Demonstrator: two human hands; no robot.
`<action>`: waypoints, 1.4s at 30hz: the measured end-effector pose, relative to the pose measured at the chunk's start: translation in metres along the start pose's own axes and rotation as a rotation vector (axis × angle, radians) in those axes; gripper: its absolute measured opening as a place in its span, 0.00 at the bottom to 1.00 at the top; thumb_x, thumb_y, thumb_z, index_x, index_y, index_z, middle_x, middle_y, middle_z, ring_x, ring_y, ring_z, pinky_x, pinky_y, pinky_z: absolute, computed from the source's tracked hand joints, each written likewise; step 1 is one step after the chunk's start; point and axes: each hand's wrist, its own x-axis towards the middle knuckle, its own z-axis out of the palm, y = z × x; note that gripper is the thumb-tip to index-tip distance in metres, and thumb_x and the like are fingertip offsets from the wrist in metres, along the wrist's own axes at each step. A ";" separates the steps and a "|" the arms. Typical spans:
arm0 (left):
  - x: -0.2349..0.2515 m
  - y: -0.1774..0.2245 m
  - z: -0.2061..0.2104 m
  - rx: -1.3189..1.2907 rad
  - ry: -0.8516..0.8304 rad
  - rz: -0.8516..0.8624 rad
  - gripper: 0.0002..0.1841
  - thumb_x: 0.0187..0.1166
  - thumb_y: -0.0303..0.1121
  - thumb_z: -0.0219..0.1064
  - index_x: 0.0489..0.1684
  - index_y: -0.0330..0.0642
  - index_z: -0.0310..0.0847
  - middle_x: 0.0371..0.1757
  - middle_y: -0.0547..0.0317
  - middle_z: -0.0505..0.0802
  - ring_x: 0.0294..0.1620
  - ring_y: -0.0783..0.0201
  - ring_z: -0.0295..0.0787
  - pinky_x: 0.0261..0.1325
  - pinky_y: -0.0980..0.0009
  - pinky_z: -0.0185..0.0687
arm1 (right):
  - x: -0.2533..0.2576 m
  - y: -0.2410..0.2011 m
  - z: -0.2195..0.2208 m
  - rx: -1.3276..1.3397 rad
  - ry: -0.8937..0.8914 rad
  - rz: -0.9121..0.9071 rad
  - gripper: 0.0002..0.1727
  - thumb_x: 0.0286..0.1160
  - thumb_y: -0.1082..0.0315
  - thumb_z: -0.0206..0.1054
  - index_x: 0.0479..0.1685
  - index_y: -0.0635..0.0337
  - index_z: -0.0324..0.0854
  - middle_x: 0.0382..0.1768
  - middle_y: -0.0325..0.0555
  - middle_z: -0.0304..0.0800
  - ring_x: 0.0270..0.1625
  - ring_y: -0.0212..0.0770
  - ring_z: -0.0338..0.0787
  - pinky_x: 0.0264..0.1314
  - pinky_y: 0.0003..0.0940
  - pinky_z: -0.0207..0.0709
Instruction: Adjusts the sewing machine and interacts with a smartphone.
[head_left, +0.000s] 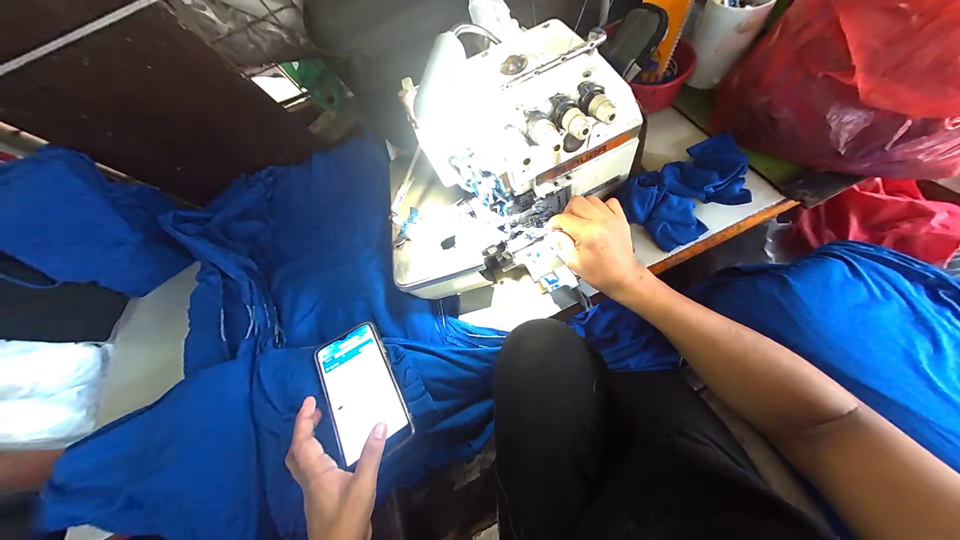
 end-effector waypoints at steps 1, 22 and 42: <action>0.000 0.000 0.000 0.004 -0.001 0.003 0.53 0.64 0.45 0.70 0.91 0.29 0.45 0.87 0.25 0.58 0.87 0.49 0.55 0.86 0.60 0.54 | 0.000 0.001 0.001 0.004 -0.002 0.002 0.08 0.69 0.72 0.68 0.38 0.57 0.93 0.36 0.49 0.88 0.42 0.53 0.87 0.42 0.52 0.73; -0.002 -0.003 0.002 0.039 -0.003 0.053 0.52 0.65 0.44 0.71 0.90 0.27 0.47 0.87 0.24 0.59 0.88 0.48 0.54 0.88 0.59 0.51 | 0.004 0.002 0.005 0.013 -0.013 0.017 0.08 0.70 0.71 0.67 0.39 0.56 0.93 0.38 0.50 0.89 0.44 0.54 0.87 0.42 0.52 0.73; -0.001 -0.006 0.002 0.073 -0.010 0.050 0.52 0.65 0.47 0.71 0.90 0.27 0.48 0.87 0.23 0.57 0.89 0.44 0.53 0.88 0.56 0.50 | 0.001 0.004 0.007 0.018 0.000 0.015 0.08 0.66 0.72 0.71 0.40 0.56 0.94 0.38 0.49 0.89 0.43 0.54 0.87 0.43 0.53 0.73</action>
